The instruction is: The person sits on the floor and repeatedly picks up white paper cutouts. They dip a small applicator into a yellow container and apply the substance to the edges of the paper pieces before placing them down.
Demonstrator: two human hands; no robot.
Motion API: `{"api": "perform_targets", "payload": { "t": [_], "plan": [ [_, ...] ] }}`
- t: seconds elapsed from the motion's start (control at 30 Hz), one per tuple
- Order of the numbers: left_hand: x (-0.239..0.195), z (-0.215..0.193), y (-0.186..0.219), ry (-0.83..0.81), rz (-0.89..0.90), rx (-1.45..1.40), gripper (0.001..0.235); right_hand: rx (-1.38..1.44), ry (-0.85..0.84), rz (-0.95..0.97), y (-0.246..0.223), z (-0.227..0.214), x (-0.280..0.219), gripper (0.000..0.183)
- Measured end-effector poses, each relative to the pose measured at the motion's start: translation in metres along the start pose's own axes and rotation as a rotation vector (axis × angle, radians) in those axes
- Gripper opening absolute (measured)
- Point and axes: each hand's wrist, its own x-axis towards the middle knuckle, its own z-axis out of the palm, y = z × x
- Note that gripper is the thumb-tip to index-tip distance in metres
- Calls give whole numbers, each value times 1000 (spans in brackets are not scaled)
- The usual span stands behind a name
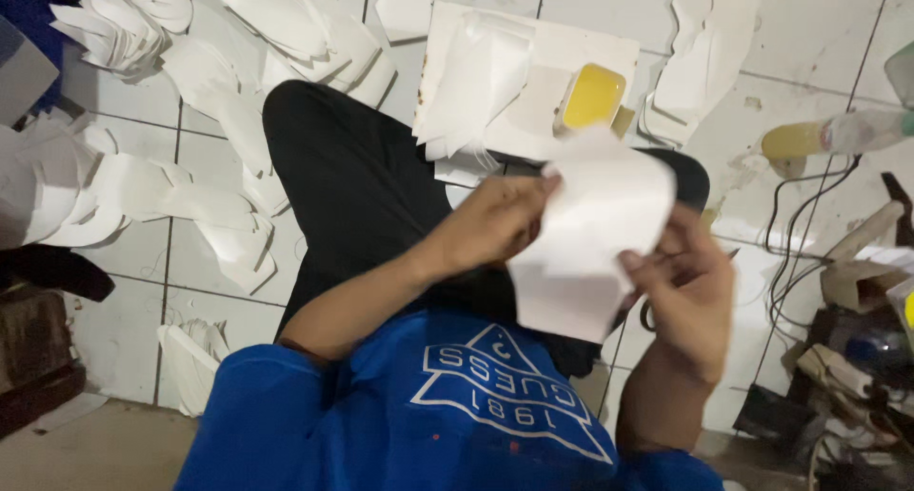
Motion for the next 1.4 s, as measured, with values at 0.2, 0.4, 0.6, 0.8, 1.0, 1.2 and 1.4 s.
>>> {"api": "perform_targets", "payload": {
  "t": [0.2,0.4,0.6,0.8,1.0,1.2,1.4],
  "plan": [
    [116,-140,5,600,154,329,46,-429,376,-457,-31,-63,128,27],
    [272,-393,-72,1056,350,846,11,-66,391,-558,5,-137,246,22],
    [329,-490,-101,1281,-85,1047,42,-920,453,98,266,-248,309,38],
    [338,-483,-90,1517,-222,1116,21,-134,743,-59,203,-150,194,23],
    [320,-440,-31,1287,192,59,74,-113,876,-121,72,-85,153,12],
    [171,-140,67,571,540,-98,20,-274,342,-195,10,0,165,32],
    [131,-34,16,-47,277,115,28,83,280,-449,28,48,181,28]
  ]
}}
